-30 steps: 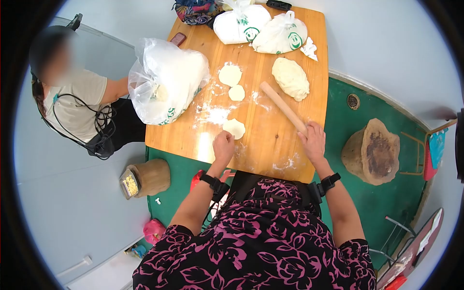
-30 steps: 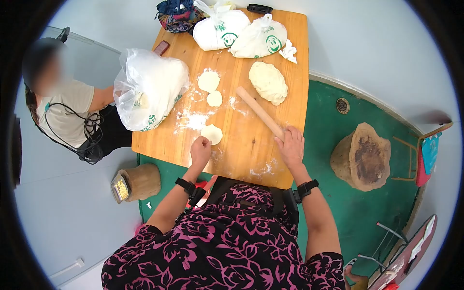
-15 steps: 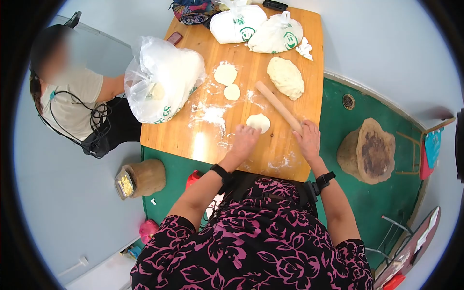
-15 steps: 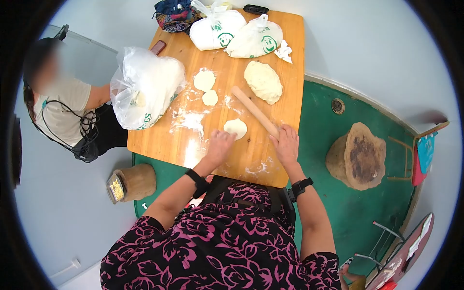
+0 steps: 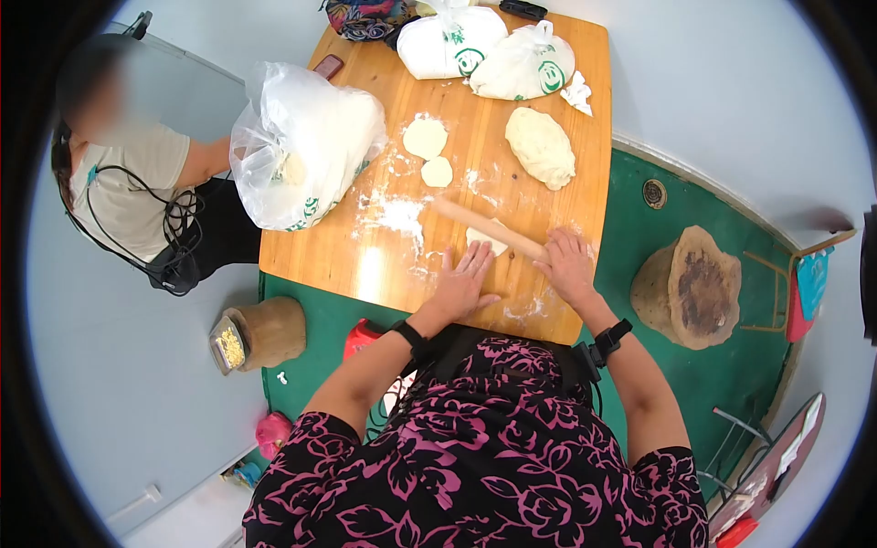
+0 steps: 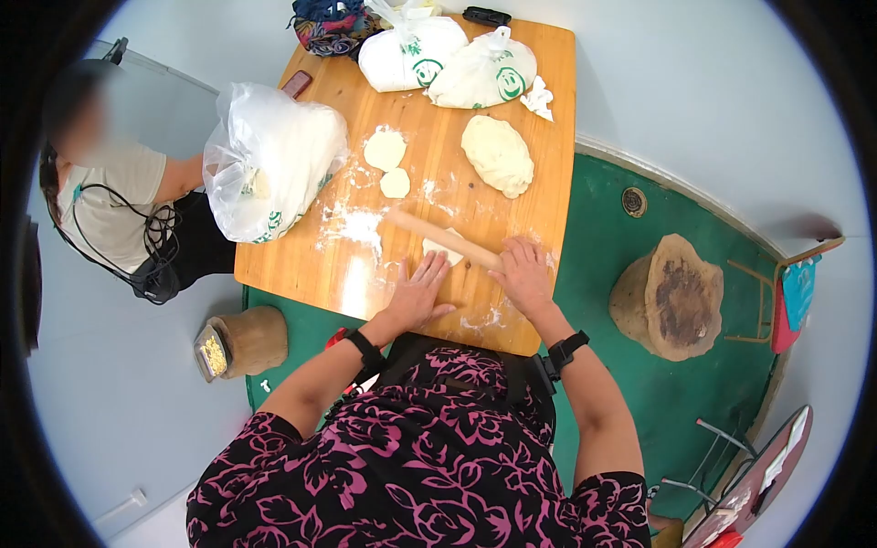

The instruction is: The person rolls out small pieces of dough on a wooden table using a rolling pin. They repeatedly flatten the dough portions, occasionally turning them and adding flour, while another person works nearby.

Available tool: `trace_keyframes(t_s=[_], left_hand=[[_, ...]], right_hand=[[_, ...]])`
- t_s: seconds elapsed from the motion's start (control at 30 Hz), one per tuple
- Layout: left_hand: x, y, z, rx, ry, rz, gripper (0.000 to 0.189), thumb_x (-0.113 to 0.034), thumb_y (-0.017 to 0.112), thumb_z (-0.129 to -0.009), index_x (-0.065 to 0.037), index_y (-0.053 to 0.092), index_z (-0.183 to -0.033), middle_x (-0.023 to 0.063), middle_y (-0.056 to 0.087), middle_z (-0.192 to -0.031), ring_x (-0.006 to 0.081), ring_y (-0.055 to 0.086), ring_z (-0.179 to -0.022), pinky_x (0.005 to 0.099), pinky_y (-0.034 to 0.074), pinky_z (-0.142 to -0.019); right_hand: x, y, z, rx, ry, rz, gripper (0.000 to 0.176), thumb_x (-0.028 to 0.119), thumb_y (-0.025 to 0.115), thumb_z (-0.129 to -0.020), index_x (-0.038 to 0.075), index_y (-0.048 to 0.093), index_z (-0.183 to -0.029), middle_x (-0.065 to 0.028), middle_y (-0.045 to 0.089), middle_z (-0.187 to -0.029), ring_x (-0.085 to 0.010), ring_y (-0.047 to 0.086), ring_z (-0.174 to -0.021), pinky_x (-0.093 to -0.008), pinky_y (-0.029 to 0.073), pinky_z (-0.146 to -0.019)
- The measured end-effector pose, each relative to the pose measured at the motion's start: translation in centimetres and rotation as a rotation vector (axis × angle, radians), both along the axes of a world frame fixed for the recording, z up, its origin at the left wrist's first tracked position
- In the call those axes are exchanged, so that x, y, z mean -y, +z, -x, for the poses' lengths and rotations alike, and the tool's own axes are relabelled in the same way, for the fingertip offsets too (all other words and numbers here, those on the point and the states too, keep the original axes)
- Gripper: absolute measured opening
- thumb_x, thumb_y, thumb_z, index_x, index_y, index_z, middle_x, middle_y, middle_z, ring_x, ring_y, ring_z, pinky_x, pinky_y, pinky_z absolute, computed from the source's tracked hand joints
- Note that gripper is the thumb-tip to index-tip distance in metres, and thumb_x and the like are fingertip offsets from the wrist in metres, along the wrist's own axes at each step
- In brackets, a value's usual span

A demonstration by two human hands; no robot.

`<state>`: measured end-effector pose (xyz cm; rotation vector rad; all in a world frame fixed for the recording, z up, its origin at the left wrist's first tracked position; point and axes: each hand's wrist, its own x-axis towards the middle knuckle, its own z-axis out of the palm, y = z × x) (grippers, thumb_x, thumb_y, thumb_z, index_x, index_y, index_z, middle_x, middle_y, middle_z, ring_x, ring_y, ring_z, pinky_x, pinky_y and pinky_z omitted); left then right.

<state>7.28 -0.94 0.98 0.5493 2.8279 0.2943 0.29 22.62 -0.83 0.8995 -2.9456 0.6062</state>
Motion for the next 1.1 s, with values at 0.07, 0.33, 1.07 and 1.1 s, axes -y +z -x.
trace_keyframes(t_s=[0.07,0.33,1.07,1.1], left_hand=[[0.6,0.7,-1.0,0.051,-0.036,-0.005,0.077,-0.047,0.058,-0.08,-0.002,0.03,-0.136,0.0134,0.026,-0.145,0.0295,0.023,-0.135,0.0619,0.017,-0.102],[3.7,-1.0,-1.3,0.02,0.148,-0.257,0.063,-0.035,0.057,-0.084,-0.004,0.035,-0.134,0.0133,0.034,-0.14,0.0309,0.025,-0.133,0.058,0.018,-0.104],[2.8,-1.9,1.9,-0.074,0.436,0.046,0.071,-0.042,0.049,-0.086,0.0,0.025,-0.139,0.0164,0.017,-0.148,0.0354,0.008,-0.138,0.0683,0.004,-0.1],[2.7,-1.8,2.1,-0.084,0.447,0.054,0.07,-0.042,0.048,-0.087,0.0,0.026,-0.139,0.0168,0.018,-0.148,0.0355,0.008,-0.138,0.0686,0.004,-0.1]], right_hand=[[0.1,0.0,-0.2,0.006,0.087,-0.033,0.039,0.031,0.067,-0.074,0.004,0.056,-0.1,-0.0102,0.048,-0.12,-0.0269,0.039,-0.12,-0.0425,0.028,-0.102],[1.0,0.6,3.1,-0.121,0.195,-0.188,0.045,0.045,0.054,-0.082,0.01,0.053,-0.111,-0.012,0.043,-0.129,-0.028,0.034,-0.126,-0.0515,0.02,-0.105],[1.9,0.6,-0.9,-0.099,0.075,-0.137,0.061,0.042,0.06,-0.079,0.007,0.045,-0.127,-0.0142,0.041,-0.133,-0.0296,0.032,-0.127,-0.0497,0.025,-0.101],[1.9,0.7,-0.7,-0.108,0.062,-0.143,0.062,0.042,0.06,-0.078,0.007,0.045,-0.128,-0.0143,0.041,-0.133,-0.0299,0.032,-0.128,-0.0497,0.025,-0.101]])
